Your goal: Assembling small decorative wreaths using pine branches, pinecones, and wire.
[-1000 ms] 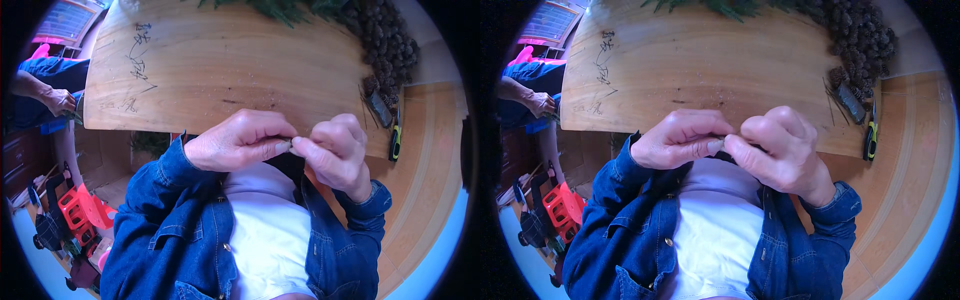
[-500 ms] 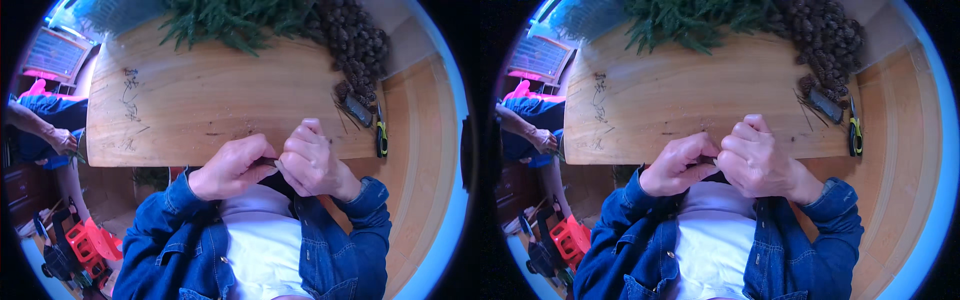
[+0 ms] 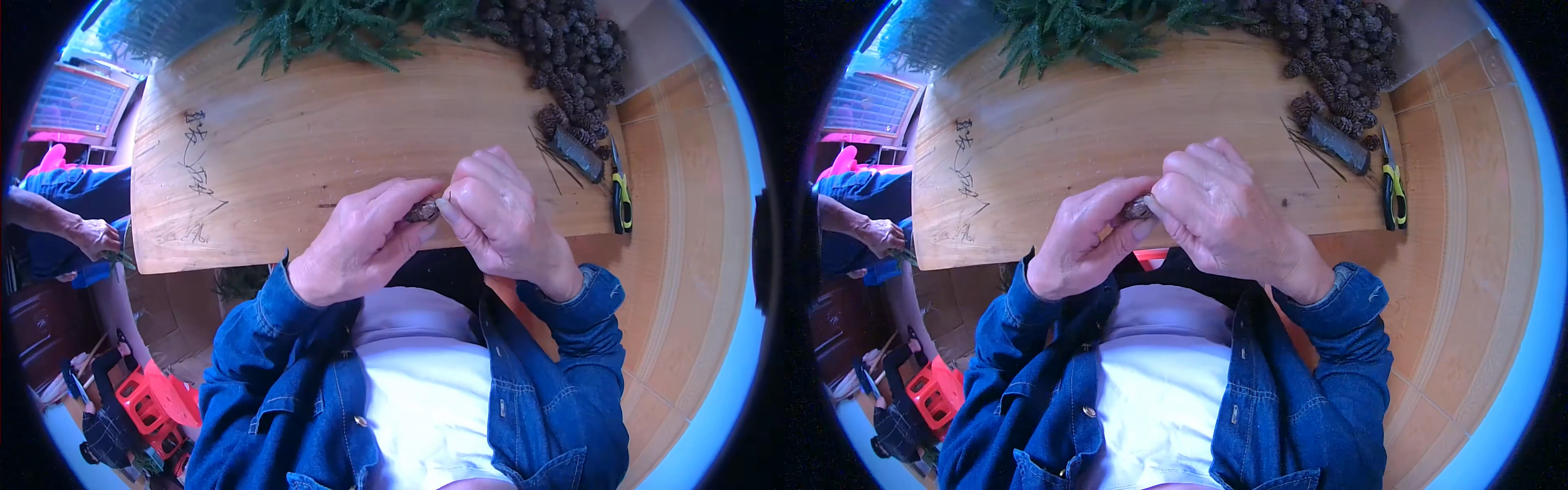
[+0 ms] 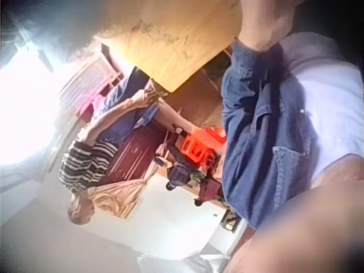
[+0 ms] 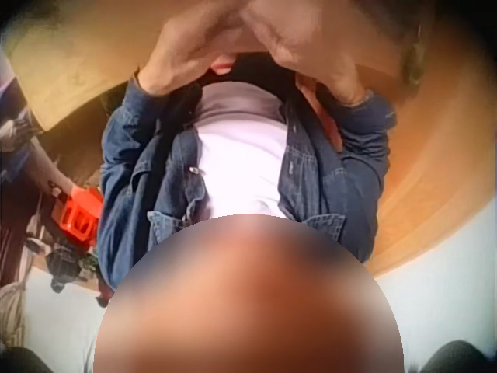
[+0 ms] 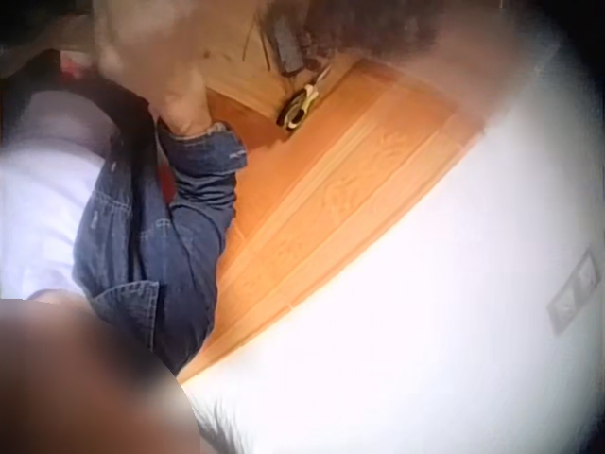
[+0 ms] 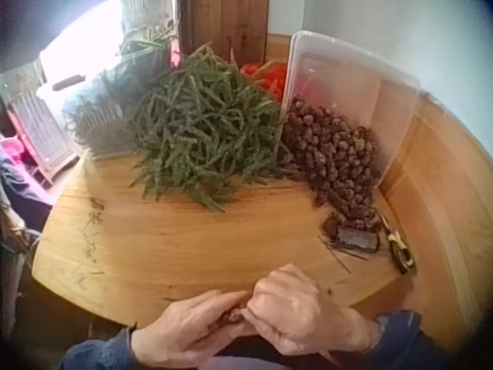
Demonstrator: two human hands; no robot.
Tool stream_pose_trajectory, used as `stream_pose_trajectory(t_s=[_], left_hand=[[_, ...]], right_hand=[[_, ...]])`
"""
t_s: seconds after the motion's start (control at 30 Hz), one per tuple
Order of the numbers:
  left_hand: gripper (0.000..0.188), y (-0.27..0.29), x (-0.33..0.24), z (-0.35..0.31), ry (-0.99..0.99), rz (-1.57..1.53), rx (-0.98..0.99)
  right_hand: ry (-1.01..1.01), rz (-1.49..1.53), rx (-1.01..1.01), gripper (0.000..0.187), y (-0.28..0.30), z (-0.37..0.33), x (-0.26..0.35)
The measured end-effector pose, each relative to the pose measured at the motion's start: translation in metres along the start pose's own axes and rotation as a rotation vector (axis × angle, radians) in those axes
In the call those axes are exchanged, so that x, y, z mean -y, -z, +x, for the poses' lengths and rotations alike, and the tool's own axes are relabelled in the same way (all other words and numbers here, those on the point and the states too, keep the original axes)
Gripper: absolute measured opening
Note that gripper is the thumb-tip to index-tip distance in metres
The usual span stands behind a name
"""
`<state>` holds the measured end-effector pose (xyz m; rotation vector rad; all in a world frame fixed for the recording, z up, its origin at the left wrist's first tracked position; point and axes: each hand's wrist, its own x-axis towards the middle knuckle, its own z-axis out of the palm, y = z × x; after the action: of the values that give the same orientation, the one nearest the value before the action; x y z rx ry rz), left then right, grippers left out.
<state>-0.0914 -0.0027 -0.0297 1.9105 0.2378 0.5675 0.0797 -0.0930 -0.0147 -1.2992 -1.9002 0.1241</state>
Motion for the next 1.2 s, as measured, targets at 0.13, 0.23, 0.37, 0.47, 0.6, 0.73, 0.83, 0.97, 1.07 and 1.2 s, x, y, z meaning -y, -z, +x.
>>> stream_pose_trajectory(t_s=[0.13,0.23,0.37,0.47,0.6,0.73,0.83,0.97,1.07,1.2], left_hand=[[0.029,0.002,0.007,-0.007,-0.098,0.184,-0.028],[0.030,0.000,0.007,-0.012,-0.139,0.299,-0.080],[0.029,-0.008,0.010,-0.015,-0.193,0.404,-0.153],[0.027,-0.012,0.010,-0.014,-0.213,0.442,-0.197],[0.028,-0.012,0.014,-0.012,-0.233,0.457,-0.212],[0.029,-0.016,0.013,-0.006,-0.251,0.416,-0.217],[0.029,-0.011,0.004,-0.008,-0.213,0.380,-0.178],[0.030,-0.010,0.000,-0.010,-0.102,0.269,-0.068],[0.026,-0.009,0.001,-0.008,-0.130,0.318,-0.028],[0.026,-0.009,-0.004,0.000,-0.141,0.417,-0.010]], right_hand=[[-0.001,-0.022,0.001,0.019,-0.005,-0.002,0.001],[-0.006,-0.011,0.004,0.018,-0.013,0.000,0.004],[-0.037,-0.004,-0.001,0.017,-0.011,-0.001,0.011],[-0.192,0.015,0.021,0.015,-0.011,-0.002,0.020],[-0.392,0.067,0.048,0.016,-0.007,-0.002,0.021],[-0.439,0.063,0.000,0.017,-0.003,-0.005,0.021],[-0.315,0.010,0.101,0.017,0.000,-0.004,0.016],[-0.174,-0.031,0.074,0.021,0.001,-0.005,0.008],[-0.156,0.016,0.091,0.022,0.003,-0.006,0.009],[-0.337,0.129,0.019,0.023,0.004,-0.010,0.009]])
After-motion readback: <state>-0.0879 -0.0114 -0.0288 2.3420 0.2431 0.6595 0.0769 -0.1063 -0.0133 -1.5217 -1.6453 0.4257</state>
